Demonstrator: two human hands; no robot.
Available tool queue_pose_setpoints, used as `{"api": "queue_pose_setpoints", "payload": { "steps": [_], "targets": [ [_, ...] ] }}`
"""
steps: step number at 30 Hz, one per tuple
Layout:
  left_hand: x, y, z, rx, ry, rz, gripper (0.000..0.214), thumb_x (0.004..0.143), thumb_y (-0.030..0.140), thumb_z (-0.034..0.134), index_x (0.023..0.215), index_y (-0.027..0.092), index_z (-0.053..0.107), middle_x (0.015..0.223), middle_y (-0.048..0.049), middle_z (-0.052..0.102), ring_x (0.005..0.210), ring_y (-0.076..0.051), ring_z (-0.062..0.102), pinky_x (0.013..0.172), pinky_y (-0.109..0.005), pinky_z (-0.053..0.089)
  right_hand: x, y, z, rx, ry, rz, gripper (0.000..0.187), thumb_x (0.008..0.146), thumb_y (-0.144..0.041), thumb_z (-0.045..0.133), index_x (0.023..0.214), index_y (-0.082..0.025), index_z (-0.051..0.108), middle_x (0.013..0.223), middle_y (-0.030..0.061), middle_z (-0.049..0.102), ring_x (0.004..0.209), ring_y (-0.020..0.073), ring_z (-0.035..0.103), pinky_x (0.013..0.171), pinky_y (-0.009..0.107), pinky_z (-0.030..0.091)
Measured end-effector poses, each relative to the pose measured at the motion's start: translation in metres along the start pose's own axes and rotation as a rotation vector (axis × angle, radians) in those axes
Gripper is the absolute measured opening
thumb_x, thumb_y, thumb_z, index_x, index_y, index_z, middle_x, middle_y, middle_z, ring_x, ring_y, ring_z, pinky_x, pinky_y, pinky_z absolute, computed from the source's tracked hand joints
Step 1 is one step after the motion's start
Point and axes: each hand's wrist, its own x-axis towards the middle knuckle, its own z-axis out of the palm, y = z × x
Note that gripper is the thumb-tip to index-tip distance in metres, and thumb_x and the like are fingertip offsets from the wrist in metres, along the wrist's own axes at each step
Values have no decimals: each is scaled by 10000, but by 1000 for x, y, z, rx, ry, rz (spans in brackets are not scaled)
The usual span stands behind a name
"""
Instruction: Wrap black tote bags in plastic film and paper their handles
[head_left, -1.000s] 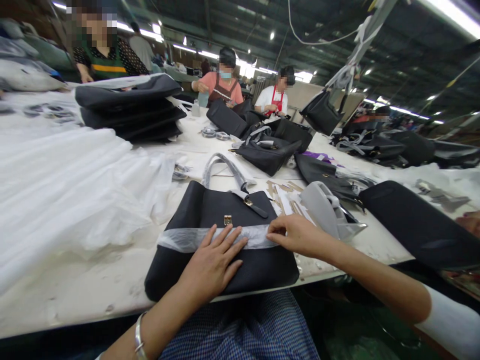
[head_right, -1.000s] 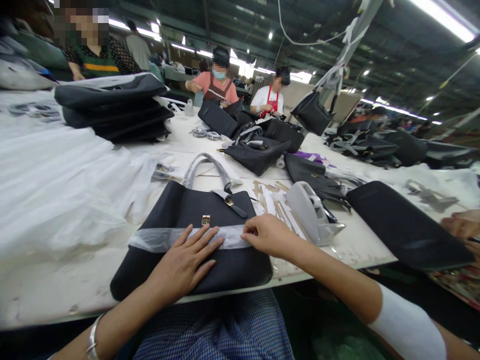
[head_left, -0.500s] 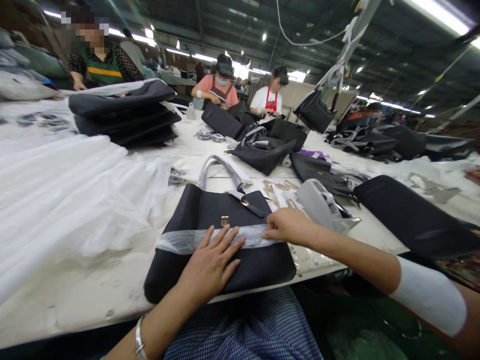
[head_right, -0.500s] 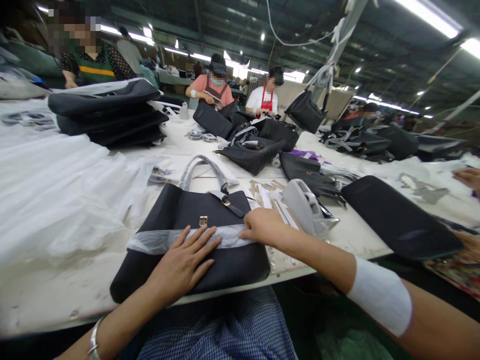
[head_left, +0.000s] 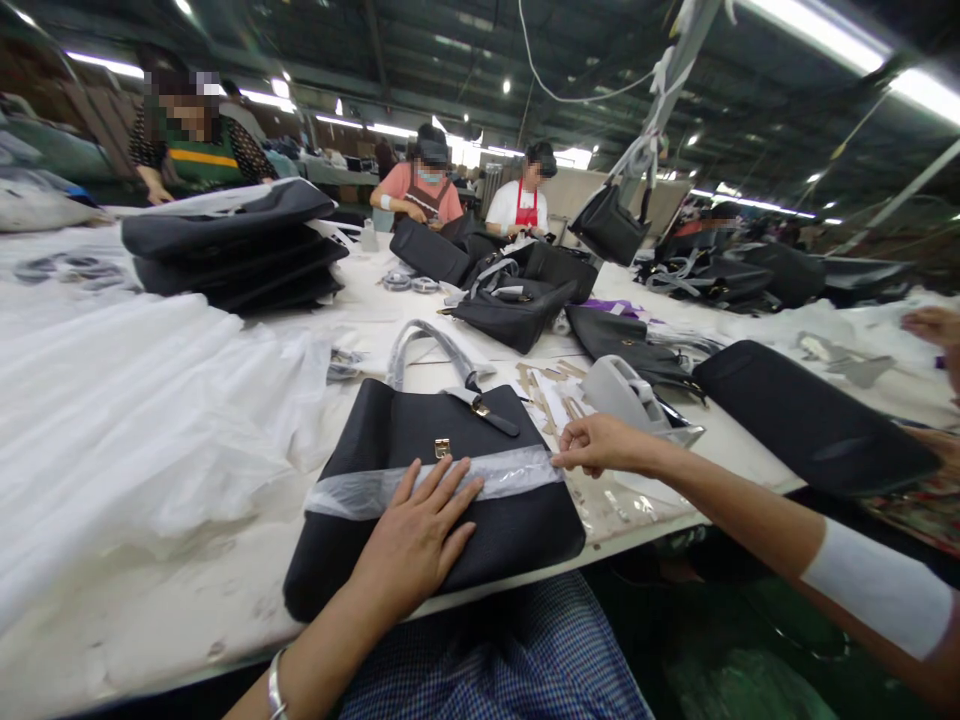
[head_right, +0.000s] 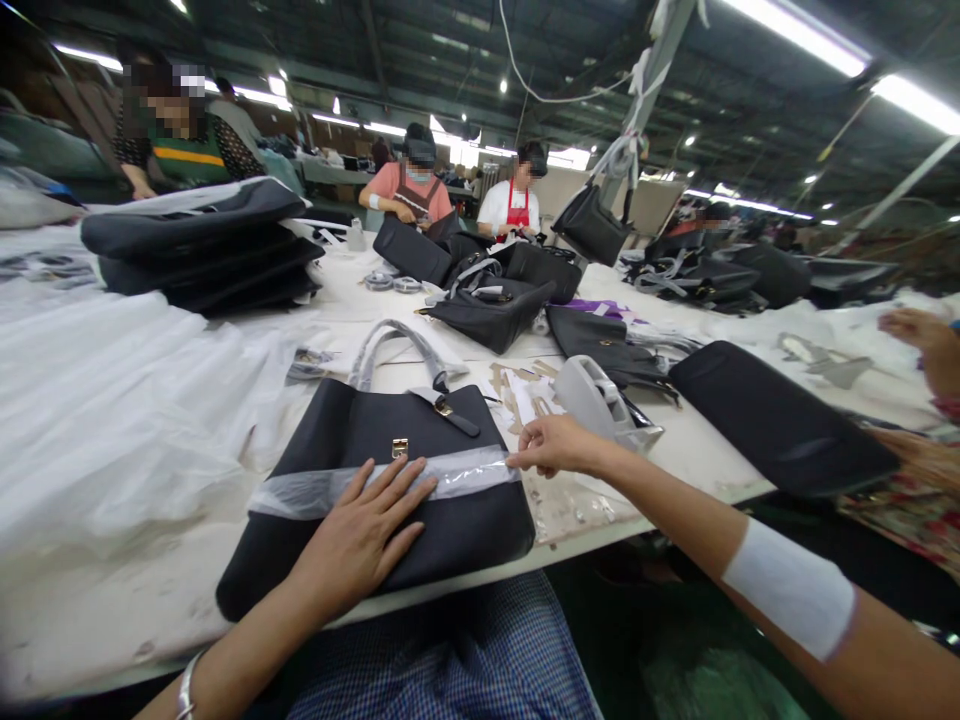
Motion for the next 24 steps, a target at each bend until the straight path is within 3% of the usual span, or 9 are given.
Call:
{"api": "queue_pose_setpoints", "payload": {
  "steps": [4, 7, 10, 12, 14, 17, 19, 22, 24],
  "targets": [
    [0, 0, 0, 21, 21, 16, 514, 1003, 394, 419, 1504, 294, 364, 1554, -45, 401, 1424, -249, 376, 1201, -501, 221, 2, 20, -10, -123, 73, 43, 397, 687, -527, 772, 735, -161, 627, 653, 46, 679, 513, 131, 574, 520, 257, 487],
    [0, 0, 0, 34, 22, 16, 523, 1001, 404, 421, 1508, 294, 356, 1551, -45, 406, 1420, -250, 381, 1200, -499, 227, -11, 26, -8, -385, 304, -72, 252, 814, -414, 674, 788, -164, 668, 725, 79, 720, 646, 202, 661, 654, 323, 533],
    [0, -1, 0, 41, 2, 14, 528, 1001, 404, 422, 1513, 298, 346, 1558, -40, 394, 1428, -254, 368, 1195, -501, 238, -31, 20, 21, -458, 512, -396, 325, 948, -374, 510, 1140, -171, 676, 1129, 129, 719, 1042, 259, 668, 942, 400, 511],
    [1, 0, -2, 43, -18, 12, 530, 1001, 399, 423, 1515, 296, 343, 1566, -41, 380, 1433, -258, 359, 1193, -503, 243, -39, 18, 50, -467, 496, -589, 492, 971, -409, 485, 1402, -174, 514, 1406, 140, 565, 1309, 263, 512, 1100, 430, 414],
    [2, 0, -4, 46, -37, 6, 527, 1003, 394, 419, 1515, 296, 342, 1577, -39, 357, 1437, -259, 351, 1189, -504, 250, -41, 24, 75, -535, 422, -701, 636, 950, -458, 525, 1500, -171, 385, 1523, 135, 429, 1431, 269, 351, 1170, 470, 327],
    [2, 2, -6, 49, -73, -7, 520, 1007, 390, 408, 1515, 306, 335, 1594, -25, 321, 1444, -259, 338, 1182, -514, 264, -37, 39, 90, -633, 384, -703, 629, 962, -448, 510, 1515, -190, 358, 1552, 107, 384, 1464, 270, 279, 1184, 514, 287],
    [2, 3, -8, 44, -92, -12, 523, 1008, 399, 405, 1517, 306, 328, 1595, -26, 319, 1446, -261, 333, 1178, -522, 270, -35, 43, 90, -665, 463, -634, 541, 988, -408, 461, 1487, -204, 413, 1531, 104, 420, 1449, 271, 315, 1178, 542, 281],
    [3, 4, -9, 24, -105, -26, 523, 1011, 417, 392, 1516, 298, 329, 1594, -31, 325, 1457, -259, 311, 1184, -521, 264, -36, 30, 91, -707, 663, -572, 533, 985, -439, 454, 1428, -146, 495, 1522, 158, 419, 1443, 322, 315, 1168, 595, 251],
    [2, 4, -10, 1, -116, -41, 516, 1017, 436, 363, 1514, 301, 330, 1597, -16, 318, 1470, -250, 283, 1195, -520, 243, -35, 15, 99, -752, 660, -660, 610, 968, -478, 476, 1452, -108, 457, 1547, 169, 372, 1460, 328, 272, 1176, 572, 248]
  ]
}}
